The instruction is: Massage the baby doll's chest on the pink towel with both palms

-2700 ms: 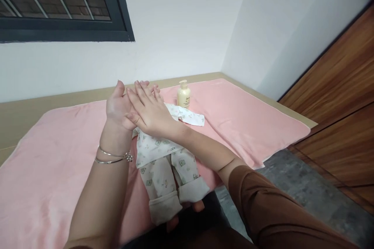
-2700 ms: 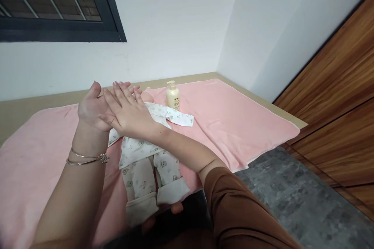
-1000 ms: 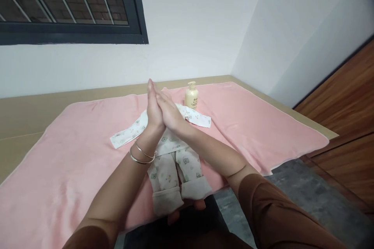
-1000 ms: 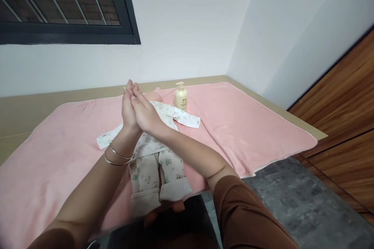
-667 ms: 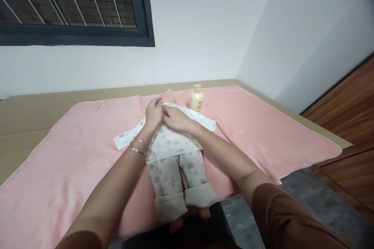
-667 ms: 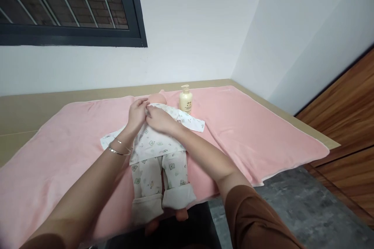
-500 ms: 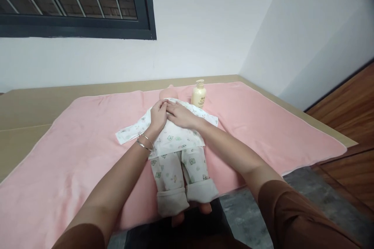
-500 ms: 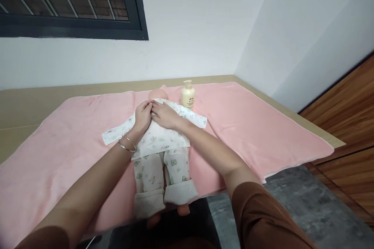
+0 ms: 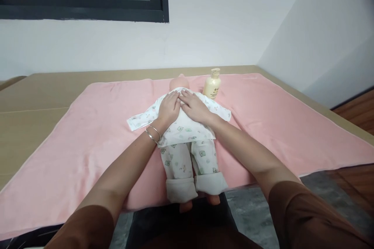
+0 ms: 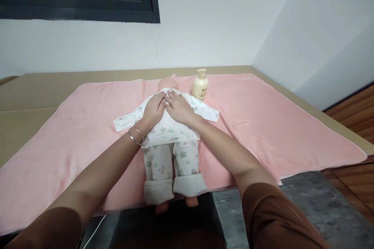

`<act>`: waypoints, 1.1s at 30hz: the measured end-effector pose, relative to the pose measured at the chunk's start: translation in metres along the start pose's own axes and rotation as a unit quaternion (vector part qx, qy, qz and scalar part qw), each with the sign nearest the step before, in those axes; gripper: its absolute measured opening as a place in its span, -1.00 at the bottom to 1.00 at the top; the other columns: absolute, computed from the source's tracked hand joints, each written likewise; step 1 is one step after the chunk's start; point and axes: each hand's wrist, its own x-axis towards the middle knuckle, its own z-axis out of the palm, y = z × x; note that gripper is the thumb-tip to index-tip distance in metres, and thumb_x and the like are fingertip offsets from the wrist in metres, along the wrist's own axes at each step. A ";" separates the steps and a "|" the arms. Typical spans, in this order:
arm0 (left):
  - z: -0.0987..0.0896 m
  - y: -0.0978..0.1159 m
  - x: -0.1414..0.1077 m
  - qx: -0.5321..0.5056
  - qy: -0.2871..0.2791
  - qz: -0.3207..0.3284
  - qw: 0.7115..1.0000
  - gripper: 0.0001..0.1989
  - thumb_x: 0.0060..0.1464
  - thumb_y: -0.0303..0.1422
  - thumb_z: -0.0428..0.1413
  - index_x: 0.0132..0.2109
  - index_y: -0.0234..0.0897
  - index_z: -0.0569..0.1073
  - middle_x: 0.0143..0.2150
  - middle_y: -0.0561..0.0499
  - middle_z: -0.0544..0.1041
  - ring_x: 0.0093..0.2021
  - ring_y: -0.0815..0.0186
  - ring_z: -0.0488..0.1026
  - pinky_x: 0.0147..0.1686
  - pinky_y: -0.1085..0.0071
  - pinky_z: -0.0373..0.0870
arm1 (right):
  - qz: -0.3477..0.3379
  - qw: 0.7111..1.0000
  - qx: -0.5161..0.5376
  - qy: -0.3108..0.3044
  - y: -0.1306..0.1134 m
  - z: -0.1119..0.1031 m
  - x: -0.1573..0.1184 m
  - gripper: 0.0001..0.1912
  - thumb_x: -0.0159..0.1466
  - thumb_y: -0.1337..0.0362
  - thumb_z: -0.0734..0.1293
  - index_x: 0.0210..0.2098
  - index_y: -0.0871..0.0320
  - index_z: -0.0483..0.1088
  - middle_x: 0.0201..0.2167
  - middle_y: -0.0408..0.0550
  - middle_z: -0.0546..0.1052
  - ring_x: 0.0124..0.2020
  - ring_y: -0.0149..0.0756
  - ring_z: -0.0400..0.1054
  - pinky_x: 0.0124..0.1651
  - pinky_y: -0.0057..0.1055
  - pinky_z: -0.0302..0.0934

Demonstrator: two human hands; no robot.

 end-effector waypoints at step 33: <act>0.001 0.002 0.009 0.061 -0.028 -0.145 0.987 -0.42 0.28 -0.32 -0.20 0.30 -0.55 0.33 0.37 -0.33 0.29 0.43 0.00 0.16 0.43 0.01 0.03 | 0.083 0.989 -0.119 0.003 -0.033 -0.001 -0.005 -0.37 0.43 0.23 0.06 0.40 0.45 0.06 0.44 0.34 0.03 0.49 0.08 -0.12 0.50 -0.06 -0.21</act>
